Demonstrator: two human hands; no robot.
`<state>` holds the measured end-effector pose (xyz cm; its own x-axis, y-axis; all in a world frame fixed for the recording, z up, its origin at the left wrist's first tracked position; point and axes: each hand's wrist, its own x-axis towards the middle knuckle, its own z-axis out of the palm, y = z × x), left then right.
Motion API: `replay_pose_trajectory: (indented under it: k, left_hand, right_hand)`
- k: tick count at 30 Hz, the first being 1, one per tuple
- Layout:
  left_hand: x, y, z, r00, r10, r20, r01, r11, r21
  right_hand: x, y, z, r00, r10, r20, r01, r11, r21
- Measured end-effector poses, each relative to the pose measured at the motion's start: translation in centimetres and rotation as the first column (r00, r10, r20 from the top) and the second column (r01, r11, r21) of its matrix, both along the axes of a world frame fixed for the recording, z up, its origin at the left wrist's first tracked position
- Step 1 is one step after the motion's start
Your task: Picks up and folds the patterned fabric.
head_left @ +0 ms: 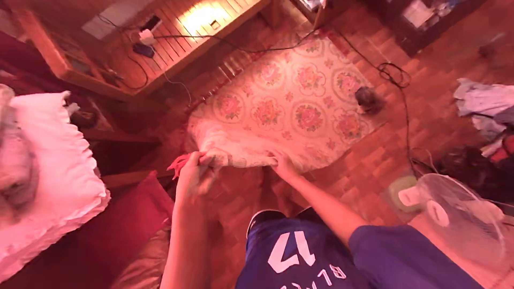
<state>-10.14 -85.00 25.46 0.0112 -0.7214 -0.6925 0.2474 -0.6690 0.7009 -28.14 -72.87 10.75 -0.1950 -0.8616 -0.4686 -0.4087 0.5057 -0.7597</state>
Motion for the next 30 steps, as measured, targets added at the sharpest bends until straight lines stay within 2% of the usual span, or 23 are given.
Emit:
replay_pose_trajectory:
  k: [3, 7, 10, 13, 15, 16, 18, 20, 22, 24, 28, 30]
  left_hand:
    - [0.1, -3.3, 1.3, 0.997, 0.074, -0.014, -0.075, 0.986, -0.152]
    - [-0.4, -9.9, 0.9, 0.98, 0.196, -0.027, -0.196, 0.944, -0.267]
    - [-1.5, -15.7, 0.9, 0.986, 0.16, -0.053, -0.169, 0.921, -0.351]
    - [-1.9, -21.2, 0.5, 0.997, -0.075, -0.024, 0.052, 0.857, -0.512]
    - [-2.4, -24.1, 0.0, 0.953, -0.253, 0.17, 0.302, 0.725, -0.618]
    - [-2.8, -25.4, -0.1, 0.889, -0.301, 0.346, 0.457, 0.638, -0.62]
    - [-4.3, -28.0, 0.0, 0.698, -0.306, 0.647, 0.699, 0.487, -0.524]
    - [-6.5, -31.1, 0.0, 0.58, -0.182, 0.794, 0.773, 0.432, -0.465]
    - [-8.3, -34.6, 0.0, 0.54, -0.116, 0.833, 0.786, 0.424, -0.45]
    - [-9.9, -38.0, 0.2, 0.544, -0.18, 0.819, 0.785, 0.453, -0.422]
    - [-14.9, -43.1, 0.0, 0.725, -0.407, 0.556, 0.657, 0.65, -0.382]
    - [-17.5, -45.5, -0.4, 0.764, -0.464, 0.449, 0.624, 0.707, -0.333]
  right_hand:
    - [-3.2, -4.0, 0.8, 0.978, -0.088, 0.188, 0.107, 0.99, -0.092]
    - [-6.2, -11.2, 2.3, 0.984, 0.014, 0.178, 0.019, 0.984, -0.179]
    - [-7.8, -16.8, 4.8, 0.971, -0.006, 0.237, 0.031, 0.994, -0.103]
    - [-9.3, -21.4, 6.9, 0.935, -0.128, 0.332, 0.135, 0.991, 0.002]
    - [-10.5, -23.6, 7.8, 0.894, -0.238, 0.38, 0.232, 0.971, 0.061]
    - [-11.1, -24.5, 8.2, 0.874, -0.283, 0.394, 0.269, 0.959, 0.091]
    - [-12.9, -26.4, 9.0, 0.844, -0.322, 0.43, 0.293, 0.947, 0.134]
    - [-15.1, -28.5, 10.3, 0.837, -0.316, 0.447, 0.284, 0.949, 0.138]
    - [-17.5, -30.4, 11.4, 0.834, -0.313, 0.454, 0.29, 0.949, 0.122]
    - [-20.2, -32.3, 12.1, 0.822, -0.314, 0.475, 0.298, 0.948, 0.112]
    - [-26.1, -36.9, 13.0, 0.805, -0.313, 0.504, 0.299, 0.948, 0.112]
    - [-28.3, -39.2, 13.2, 0.801, -0.333, 0.497, 0.32, 0.94, 0.114]
